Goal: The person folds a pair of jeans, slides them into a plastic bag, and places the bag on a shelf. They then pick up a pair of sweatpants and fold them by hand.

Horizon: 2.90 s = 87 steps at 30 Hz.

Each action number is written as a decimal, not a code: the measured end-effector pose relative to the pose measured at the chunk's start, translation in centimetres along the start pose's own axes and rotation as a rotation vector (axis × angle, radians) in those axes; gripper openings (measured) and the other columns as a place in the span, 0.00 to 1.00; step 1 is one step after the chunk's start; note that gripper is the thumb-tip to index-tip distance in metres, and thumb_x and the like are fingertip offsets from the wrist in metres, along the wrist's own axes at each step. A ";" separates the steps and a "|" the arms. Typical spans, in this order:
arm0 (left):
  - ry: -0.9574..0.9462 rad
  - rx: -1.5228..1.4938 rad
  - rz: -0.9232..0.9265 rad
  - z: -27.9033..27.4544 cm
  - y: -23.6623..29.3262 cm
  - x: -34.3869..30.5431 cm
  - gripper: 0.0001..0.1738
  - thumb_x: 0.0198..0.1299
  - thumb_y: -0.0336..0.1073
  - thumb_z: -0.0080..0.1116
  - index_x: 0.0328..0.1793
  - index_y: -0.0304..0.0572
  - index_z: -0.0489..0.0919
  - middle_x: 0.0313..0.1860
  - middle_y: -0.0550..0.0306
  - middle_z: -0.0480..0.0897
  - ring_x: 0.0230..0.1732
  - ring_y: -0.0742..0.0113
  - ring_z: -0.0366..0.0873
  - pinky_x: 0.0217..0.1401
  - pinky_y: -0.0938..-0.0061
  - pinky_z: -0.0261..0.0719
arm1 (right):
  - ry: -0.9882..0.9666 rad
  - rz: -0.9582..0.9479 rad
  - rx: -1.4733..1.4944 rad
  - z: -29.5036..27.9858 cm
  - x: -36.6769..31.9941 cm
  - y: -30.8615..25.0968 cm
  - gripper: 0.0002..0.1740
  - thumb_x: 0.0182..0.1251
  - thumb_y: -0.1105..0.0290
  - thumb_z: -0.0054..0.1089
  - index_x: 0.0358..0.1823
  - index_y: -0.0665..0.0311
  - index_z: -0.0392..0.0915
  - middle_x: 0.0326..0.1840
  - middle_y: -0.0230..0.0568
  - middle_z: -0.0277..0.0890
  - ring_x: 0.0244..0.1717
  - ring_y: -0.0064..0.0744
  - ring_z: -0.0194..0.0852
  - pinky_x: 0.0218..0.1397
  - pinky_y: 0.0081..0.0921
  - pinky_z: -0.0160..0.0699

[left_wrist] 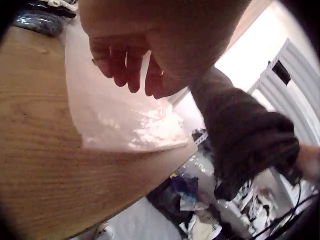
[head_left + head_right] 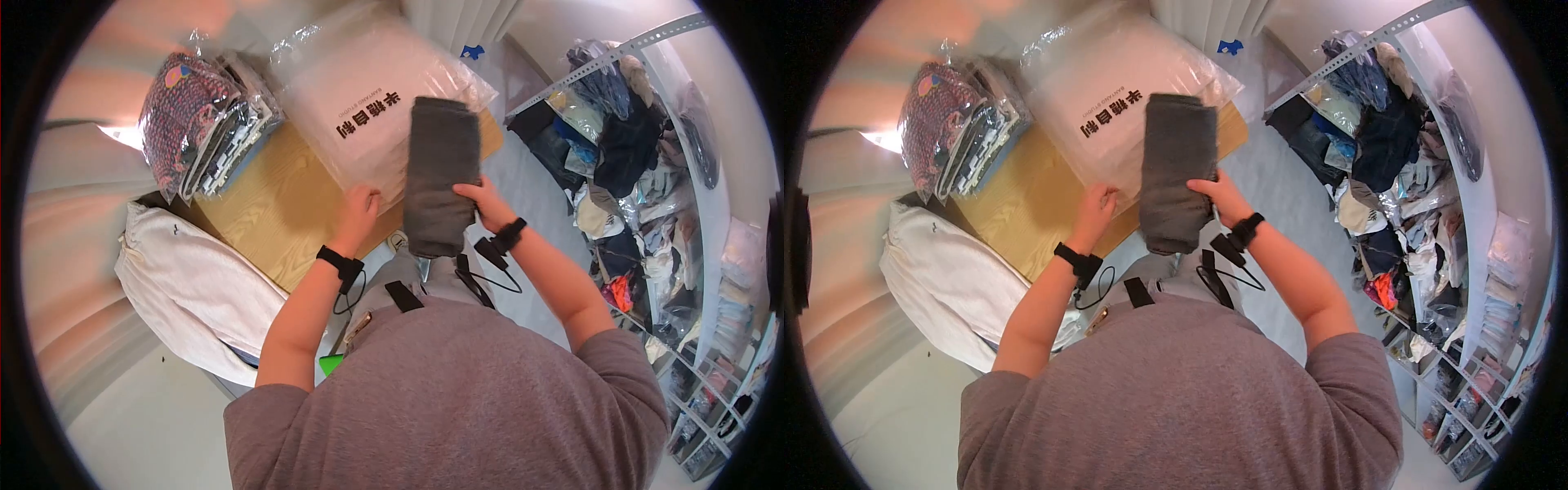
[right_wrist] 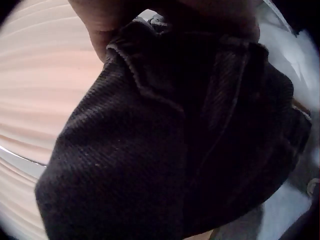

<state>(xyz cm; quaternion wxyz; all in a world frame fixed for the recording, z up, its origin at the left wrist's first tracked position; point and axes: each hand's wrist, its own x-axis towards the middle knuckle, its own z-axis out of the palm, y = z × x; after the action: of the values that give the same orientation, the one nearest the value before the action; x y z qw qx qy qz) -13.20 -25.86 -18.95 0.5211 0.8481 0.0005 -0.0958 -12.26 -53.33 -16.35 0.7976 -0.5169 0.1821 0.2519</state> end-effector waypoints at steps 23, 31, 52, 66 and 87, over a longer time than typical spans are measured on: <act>0.041 0.604 0.385 2.3 -1.6 1.0 0.03 0.51 0.28 0.48 0.33 0.40 0.71 0.34 0.50 0.73 0.41 0.51 0.73 0.39 0.61 0.75 | 0.229 -0.210 -0.453 -2.5 -10.0 -2.9 0.34 0.50 0.70 0.66 0.60 0.69 0.62 0.54 0.41 0.71 0.55 0.32 0.68 0.60 0.28 0.65; 0.141 0.403 0.521 1.0 -0.5 1.2 0.15 0.47 0.22 0.49 0.43 0.39 0.75 0.40 0.49 0.74 0.43 0.48 0.72 0.45 0.62 0.72 | 0.116 -0.364 -1.189 0.8 -9.1 -1.9 0.32 0.42 0.62 0.69 0.48 0.69 0.68 0.42 0.55 0.74 0.46 0.52 0.71 0.49 0.39 0.70; 0.081 0.340 0.650 -0.9 6.3 1.8 0.34 0.45 0.16 0.45 0.65 0.35 0.66 0.65 0.45 0.67 0.67 0.50 0.62 0.68 0.62 0.60 | -0.208 -0.104 -1.139 1.1 -3.7 -5.5 0.35 0.41 0.59 0.67 0.52 0.68 0.69 0.45 0.53 0.76 0.48 0.45 0.74 0.52 0.33 0.71; -0.049 0.577 0.735 0.1 12.4 0.8 0.37 0.47 0.19 0.47 0.69 0.38 0.60 0.71 0.50 0.60 0.71 0.53 0.57 0.68 0.54 0.57 | -0.146 -0.040 -0.863 3.4 -3.4 -7.7 0.32 0.47 0.62 0.66 0.52 0.75 0.69 0.46 0.47 0.76 0.46 0.34 0.75 0.50 0.27 0.72; 0.374 0.555 0.609 -5.0 12.9 0.3 0.34 0.49 0.24 0.54 0.67 0.42 0.64 0.28 0.52 0.70 0.30 0.54 0.72 0.32 0.64 0.72 | -0.063 -0.400 0.014 7.1 -0.6 -7.1 0.32 0.52 0.69 0.63 0.60 0.67 0.64 0.55 0.40 0.69 0.54 0.32 0.67 0.59 0.29 0.64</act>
<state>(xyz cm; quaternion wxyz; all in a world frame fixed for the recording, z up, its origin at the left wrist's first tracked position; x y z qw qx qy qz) -10.79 -27.34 -5.37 0.2696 0.9199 -0.1805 0.2203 -8.32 -49.38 -7.96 0.8405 -0.5293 0.0526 0.1034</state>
